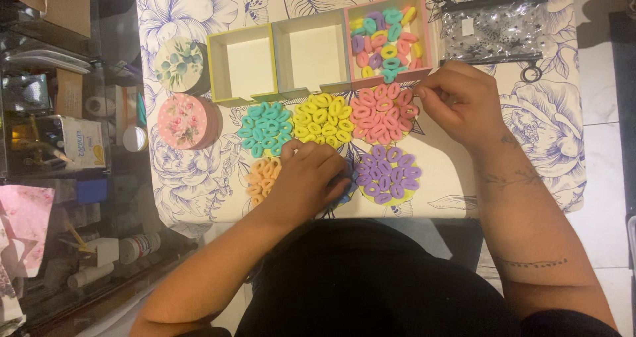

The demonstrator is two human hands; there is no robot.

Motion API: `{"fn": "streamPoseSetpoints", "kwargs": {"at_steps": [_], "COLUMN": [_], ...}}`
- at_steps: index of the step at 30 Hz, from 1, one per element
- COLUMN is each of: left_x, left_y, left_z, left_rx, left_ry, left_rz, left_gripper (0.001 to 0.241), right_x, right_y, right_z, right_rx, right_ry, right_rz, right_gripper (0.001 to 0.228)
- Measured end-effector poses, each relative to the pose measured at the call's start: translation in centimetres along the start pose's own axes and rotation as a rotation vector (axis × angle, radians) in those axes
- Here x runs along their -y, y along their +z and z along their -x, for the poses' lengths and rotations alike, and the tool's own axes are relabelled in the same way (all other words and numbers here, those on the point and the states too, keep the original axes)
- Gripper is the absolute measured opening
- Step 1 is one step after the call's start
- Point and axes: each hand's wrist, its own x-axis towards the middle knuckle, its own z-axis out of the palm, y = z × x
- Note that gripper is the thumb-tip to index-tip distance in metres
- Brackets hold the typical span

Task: The person sorts colorful foam flower-shaped craft items by color into a small pink box with compartments. They pick up items from piles on the table and place them into the box, working with both hands.

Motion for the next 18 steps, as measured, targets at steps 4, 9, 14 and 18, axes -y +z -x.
{"fn": "streamPoseSetpoints", "kwargs": {"at_steps": [4, 9, 14, 18], "left_x": [-0.4, 0.1, 0.3, 0.6], "left_y": [-1.2, -2.8, -3.4, -2.9], "left_z": [-0.3, -0.4, -0.6, -0.6], "left_rx": [0.014, 0.065, 0.106, 0.092], "left_ry": [-0.011, -0.104, -0.127, -0.124], "left_rz": [0.080, 0.014, -0.069, -0.085], "left_gripper": [0.018, 0.028, 0.028, 0.030], "right_x": [0.5, 0.3, 0.6, 0.3], "right_y": [0.1, 0.0, 0.0, 0.0], "right_z": [-0.2, -0.1, -0.2, 0.0], "right_rx": [0.016, 0.031, 0.023, 0.022], "right_ry": [0.014, 0.027, 0.032, 0.025], "right_rz": [0.000, 0.002, -0.007, -0.013], "right_gripper": [0.011, 0.010, 0.011, 0.011]}}
